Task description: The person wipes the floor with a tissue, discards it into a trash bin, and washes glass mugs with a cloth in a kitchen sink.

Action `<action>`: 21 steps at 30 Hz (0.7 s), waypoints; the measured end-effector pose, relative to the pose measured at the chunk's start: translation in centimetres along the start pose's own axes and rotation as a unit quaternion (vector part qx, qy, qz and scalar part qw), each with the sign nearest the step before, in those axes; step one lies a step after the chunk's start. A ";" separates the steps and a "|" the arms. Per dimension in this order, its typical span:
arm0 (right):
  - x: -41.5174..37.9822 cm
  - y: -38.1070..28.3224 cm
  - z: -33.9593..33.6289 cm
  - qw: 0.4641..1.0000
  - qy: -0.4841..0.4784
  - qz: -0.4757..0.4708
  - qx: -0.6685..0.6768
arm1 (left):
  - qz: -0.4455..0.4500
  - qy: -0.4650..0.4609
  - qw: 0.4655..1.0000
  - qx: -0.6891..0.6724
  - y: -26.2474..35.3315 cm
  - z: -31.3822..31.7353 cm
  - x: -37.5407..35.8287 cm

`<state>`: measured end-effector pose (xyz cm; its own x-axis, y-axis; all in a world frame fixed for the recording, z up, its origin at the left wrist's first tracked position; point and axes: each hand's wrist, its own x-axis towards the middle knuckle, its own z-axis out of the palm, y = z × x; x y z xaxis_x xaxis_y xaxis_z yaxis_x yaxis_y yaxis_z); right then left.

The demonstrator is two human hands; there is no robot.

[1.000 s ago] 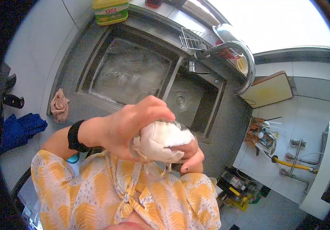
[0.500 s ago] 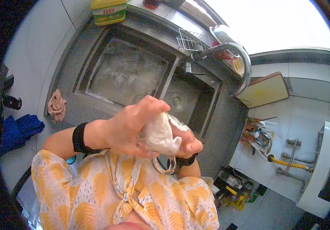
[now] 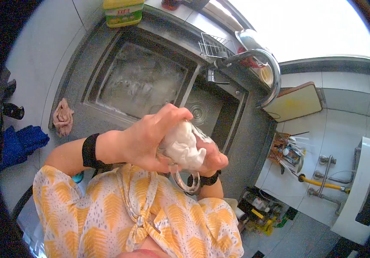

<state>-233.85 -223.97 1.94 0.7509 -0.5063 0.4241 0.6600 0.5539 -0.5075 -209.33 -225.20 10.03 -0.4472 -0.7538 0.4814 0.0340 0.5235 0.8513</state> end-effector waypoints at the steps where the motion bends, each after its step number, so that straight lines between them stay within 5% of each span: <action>1: -0.4 0.1 0.1 1.000 0.006 0.006 0.011 | 0.000 0.006 1.000 0.006 -0.1 0.2 -0.2; 12: 0.5 0.8 0.8 0.996 0.087 -0.018 0.022 | -0.007 -0.059 0.998 0.008 1.0 -0.3 0.7; 18: 1.7 2.9 -0.2 0.977 0.195 -0.044 0.070 | 0.028 0.074 0.996 0.051 0.3 0.9 0.3; 21: 2.3 3.5 -0.7 0.971 0.218 -0.051 0.079 | -0.056 0.057 0.995 0.054 0.3 0.9 -0.7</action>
<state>-229.80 -223.68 0.66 0.6232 -0.7767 0.0913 0.7519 0.5631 -0.3428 -209.84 -224.13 9.74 -0.3390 -0.8469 0.4096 -0.1090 0.4679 0.8771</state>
